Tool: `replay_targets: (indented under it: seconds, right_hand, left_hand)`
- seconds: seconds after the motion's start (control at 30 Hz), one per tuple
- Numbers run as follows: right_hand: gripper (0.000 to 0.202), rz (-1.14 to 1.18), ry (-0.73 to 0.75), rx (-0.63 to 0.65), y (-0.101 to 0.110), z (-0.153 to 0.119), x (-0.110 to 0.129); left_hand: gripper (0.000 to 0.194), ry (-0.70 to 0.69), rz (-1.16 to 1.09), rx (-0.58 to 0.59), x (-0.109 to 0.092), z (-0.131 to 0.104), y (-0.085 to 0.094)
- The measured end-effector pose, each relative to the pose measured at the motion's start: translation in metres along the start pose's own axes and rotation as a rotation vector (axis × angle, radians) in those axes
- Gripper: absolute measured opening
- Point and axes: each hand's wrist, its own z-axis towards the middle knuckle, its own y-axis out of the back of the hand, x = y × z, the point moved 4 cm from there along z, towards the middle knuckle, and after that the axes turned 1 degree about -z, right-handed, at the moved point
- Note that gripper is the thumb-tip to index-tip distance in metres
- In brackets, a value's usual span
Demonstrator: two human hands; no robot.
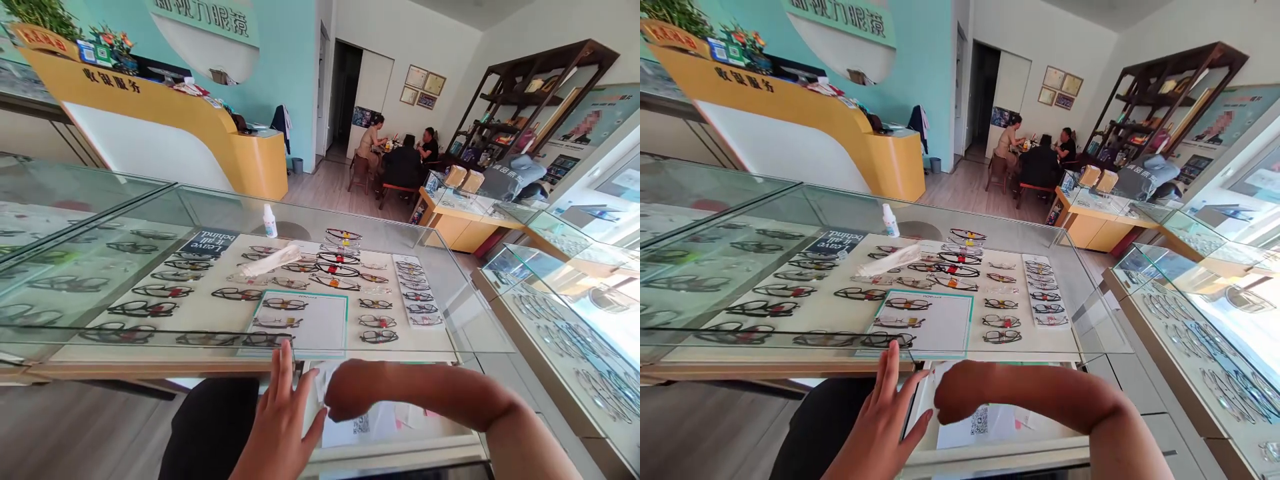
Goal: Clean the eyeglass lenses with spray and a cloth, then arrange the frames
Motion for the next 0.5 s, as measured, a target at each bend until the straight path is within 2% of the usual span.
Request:
replay_targets:
  seconds: [0.07, 0.1, 0.13, 0.17, 0.23, 0.3, 0.33, 0.37, 0.5]
  right_hand:
    - [0.046, 0.097, 0.060, 0.299, 0.018, -0.040, 0.017]
    - [0.045, 0.182, 0.120, 0.355, 0.034, -0.060, 0.021]
    - [0.040, 0.263, 0.145, 0.282, 0.055, -0.077, 0.020]
    - [0.036, 0.308, 0.094, 0.104, 0.081, -0.089, 0.011]
    - [0.024, 0.313, -0.054, -0.269, 0.127, -0.104, -0.017]
    - [0.016, 0.196, -0.289, -0.582, 0.161, -0.105, -0.053]
    - [0.017, 0.124, -0.446, -0.661, 0.171, -0.100, -0.071]
    - [0.019, 0.099, -0.523, -0.687, 0.176, -0.091, -0.087]
    - [0.018, 0.066, -0.657, -0.655, 0.178, -0.048, -0.128]
  left_hand:
    - [0.034, 0.025, -0.018, 0.019, 0.000, 0.001, 0.002]
    - [0.035, 0.032, -0.026, 0.026, 0.001, 0.001, 0.003]
    - [0.037, 0.029, -0.033, 0.035, 0.003, 0.002, 0.004]
    - [0.039, 0.017, -0.042, 0.045, 0.004, 0.002, 0.005]
    - [0.041, -0.016, -0.065, 0.067, 0.007, 0.004, 0.005]
    - [0.040, -0.035, -0.089, 0.086, 0.011, 0.005, 0.004]
    - [0.039, -0.034, -0.096, 0.091, 0.013, 0.006, 0.004]
    - [0.037, -0.029, -0.099, 0.091, 0.014, 0.007, 0.005]
    - [0.036, -0.003, -0.062, 0.101, 0.018, 0.007, 0.011]
